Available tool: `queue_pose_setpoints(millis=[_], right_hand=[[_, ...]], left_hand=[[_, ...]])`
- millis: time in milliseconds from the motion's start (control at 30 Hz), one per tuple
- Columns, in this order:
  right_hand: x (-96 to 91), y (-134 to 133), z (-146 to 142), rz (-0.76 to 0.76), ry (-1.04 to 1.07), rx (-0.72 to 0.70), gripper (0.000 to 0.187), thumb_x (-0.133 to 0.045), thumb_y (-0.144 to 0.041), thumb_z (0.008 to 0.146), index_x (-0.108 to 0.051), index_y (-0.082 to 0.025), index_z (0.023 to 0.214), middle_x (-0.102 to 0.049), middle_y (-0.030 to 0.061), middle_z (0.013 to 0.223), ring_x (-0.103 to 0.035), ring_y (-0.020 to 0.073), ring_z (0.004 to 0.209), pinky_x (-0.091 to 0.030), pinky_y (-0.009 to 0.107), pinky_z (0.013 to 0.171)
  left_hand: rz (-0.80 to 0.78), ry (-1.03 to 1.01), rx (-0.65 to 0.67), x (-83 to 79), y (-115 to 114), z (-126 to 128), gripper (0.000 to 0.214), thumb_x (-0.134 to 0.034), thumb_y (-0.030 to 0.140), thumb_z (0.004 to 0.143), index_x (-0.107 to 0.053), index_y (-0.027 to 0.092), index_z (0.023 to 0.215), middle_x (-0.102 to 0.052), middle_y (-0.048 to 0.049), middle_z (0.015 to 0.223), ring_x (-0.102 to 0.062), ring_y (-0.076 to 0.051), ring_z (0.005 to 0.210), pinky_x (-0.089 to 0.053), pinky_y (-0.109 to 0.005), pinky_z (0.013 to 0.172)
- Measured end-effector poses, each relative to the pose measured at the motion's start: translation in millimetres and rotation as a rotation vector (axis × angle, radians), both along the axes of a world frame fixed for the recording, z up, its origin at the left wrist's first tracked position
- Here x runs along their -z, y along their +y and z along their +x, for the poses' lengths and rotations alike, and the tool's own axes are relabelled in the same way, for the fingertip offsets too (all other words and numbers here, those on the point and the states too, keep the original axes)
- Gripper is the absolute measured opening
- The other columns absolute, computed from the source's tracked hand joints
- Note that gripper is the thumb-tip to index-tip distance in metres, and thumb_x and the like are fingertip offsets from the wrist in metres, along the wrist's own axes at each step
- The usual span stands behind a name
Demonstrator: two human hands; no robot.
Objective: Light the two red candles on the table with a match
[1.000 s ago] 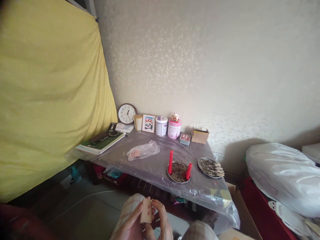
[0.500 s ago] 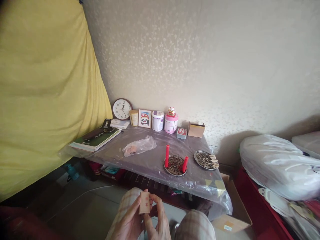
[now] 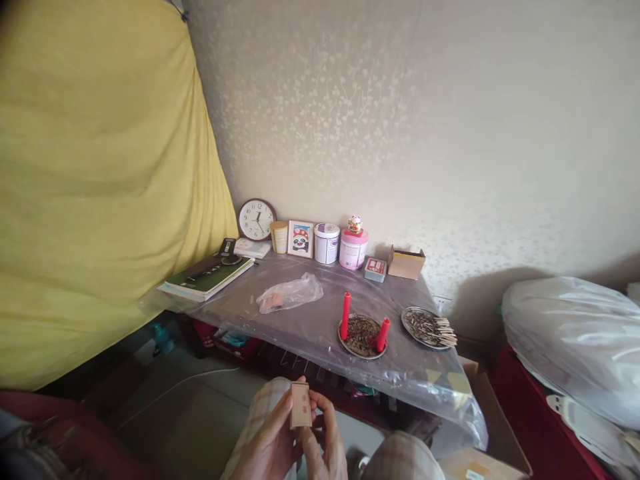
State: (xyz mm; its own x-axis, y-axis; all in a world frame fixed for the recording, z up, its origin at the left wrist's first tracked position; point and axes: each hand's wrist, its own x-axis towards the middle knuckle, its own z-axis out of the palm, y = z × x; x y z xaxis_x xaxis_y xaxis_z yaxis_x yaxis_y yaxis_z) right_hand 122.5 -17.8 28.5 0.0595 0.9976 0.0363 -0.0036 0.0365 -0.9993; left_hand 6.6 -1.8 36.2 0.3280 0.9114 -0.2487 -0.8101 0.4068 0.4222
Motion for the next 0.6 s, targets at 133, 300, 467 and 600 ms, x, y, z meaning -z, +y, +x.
queue_pose_setpoints(millis=[133,300,467,600], right_hand=[[-11.4,-1,-2,-0.069,-0.047,0.017,0.046,-0.064,-0.062,0.092,-0.066,-0.026,0.12,-0.077,0.0059,0.106,-0.073,0.0234,0.088,-0.059,0.031,0.076],[-25.2,6,22,-0.092,0.036,-0.227,0.053,-0.078,-0.053,0.082,-0.066,-0.023,0.124,-0.074,0.0037,0.093,-0.071,0.0221,0.084,-0.057,0.033,0.079],[-37.2,22,43,-0.146,0.131,-0.12,0.043,-0.083,-0.058,0.078,-0.077,-0.021,0.099,-0.078,0.0066,0.101,-0.067,0.0191,0.082,-0.054,0.035,0.084],[-39.2,31,40,-0.153,0.112,-0.13,0.049,-0.086,-0.065,0.071,-0.076,-0.019,0.084,-0.074,0.0029,0.082,-0.064,0.0177,0.075,-0.053,0.033,0.077]], left_hand=[[-0.017,-0.007,-0.024,-10.2,-1,0,0.044,-0.09,0.043,0.076,-0.078,0.024,0.114,-0.079,-0.0073,0.1,-0.071,-0.021,0.091,-0.053,-0.031,0.079],[-0.04,-0.012,-0.034,-12.7,-1,-12,0.047,-0.092,0.037,0.075,-0.075,0.021,0.116,-0.079,-0.0056,0.095,-0.073,-0.019,0.084,-0.056,-0.029,0.074],[-0.062,-0.002,0.103,-4.6,-4,-21,0.051,-0.091,0.04,0.076,-0.072,0.016,0.118,-0.081,-0.0093,0.089,-0.072,-0.017,0.075,-0.057,-0.027,0.066],[-0.035,0.004,0.208,3.5,-7,-20,0.047,-0.087,0.042,0.081,-0.07,0.014,0.115,-0.081,-0.0099,0.09,-0.074,-0.018,0.074,-0.056,-0.026,0.066]])
